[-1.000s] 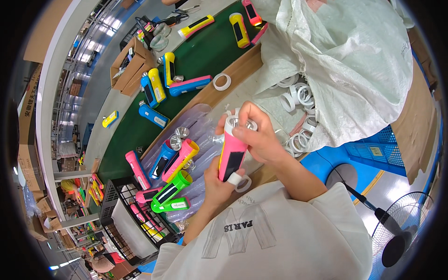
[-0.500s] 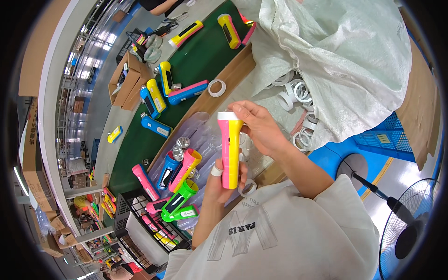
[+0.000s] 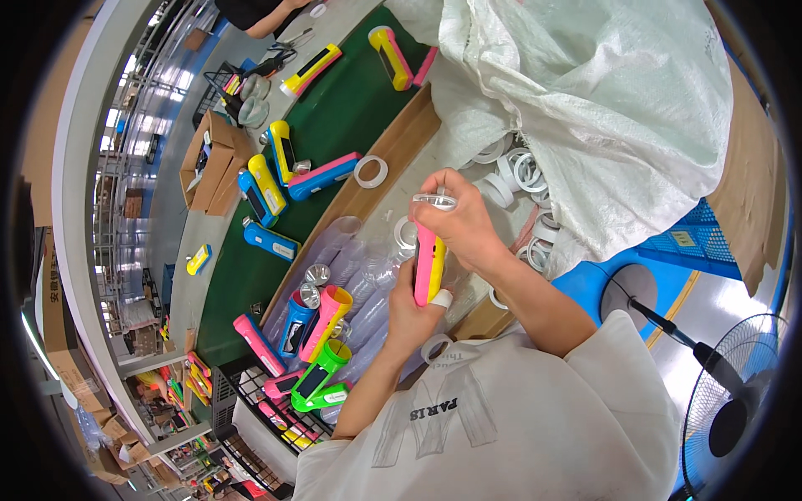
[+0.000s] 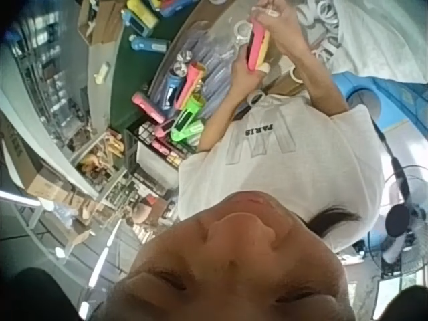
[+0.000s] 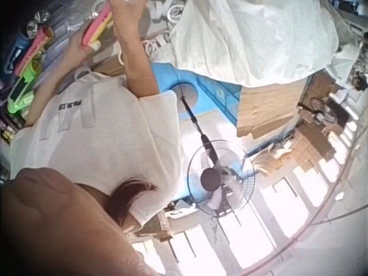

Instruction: Assembling plastic flashlights by attaching white rings to the colored bodies.

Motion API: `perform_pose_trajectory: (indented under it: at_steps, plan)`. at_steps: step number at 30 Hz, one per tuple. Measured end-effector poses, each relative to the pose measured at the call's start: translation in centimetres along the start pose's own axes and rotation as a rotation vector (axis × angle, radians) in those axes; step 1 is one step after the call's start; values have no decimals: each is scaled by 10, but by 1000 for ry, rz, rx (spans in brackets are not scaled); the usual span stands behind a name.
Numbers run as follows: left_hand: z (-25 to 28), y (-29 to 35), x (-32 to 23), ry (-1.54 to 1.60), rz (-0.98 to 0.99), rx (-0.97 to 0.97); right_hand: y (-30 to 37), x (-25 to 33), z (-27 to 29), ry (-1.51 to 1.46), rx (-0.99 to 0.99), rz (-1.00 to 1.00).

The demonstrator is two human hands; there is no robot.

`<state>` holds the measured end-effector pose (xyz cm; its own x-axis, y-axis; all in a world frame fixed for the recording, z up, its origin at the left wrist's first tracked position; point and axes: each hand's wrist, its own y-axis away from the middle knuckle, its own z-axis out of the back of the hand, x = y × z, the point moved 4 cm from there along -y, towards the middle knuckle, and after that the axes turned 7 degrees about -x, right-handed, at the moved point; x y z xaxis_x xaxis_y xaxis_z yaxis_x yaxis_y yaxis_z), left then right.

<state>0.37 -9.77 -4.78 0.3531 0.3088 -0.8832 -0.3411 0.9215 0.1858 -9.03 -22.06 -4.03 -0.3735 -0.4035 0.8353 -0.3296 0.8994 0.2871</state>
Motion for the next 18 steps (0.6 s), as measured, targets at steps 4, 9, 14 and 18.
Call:
perform_pose_trajectory:
  at_steps: [4,9,14,18]
  plan:
    - [13,-23,0,34,-32,8,-14,14,3,265,-22,66]
    - [67,-114,-9,131,-72,-121,4,33,25,1447,-131,753]
    - [67,-136,-36,-775,-658,-343,2,12,58,2056,136,845]
    - [59,-151,-14,-1094,-845,-243,1,24,63,2189,306,812]
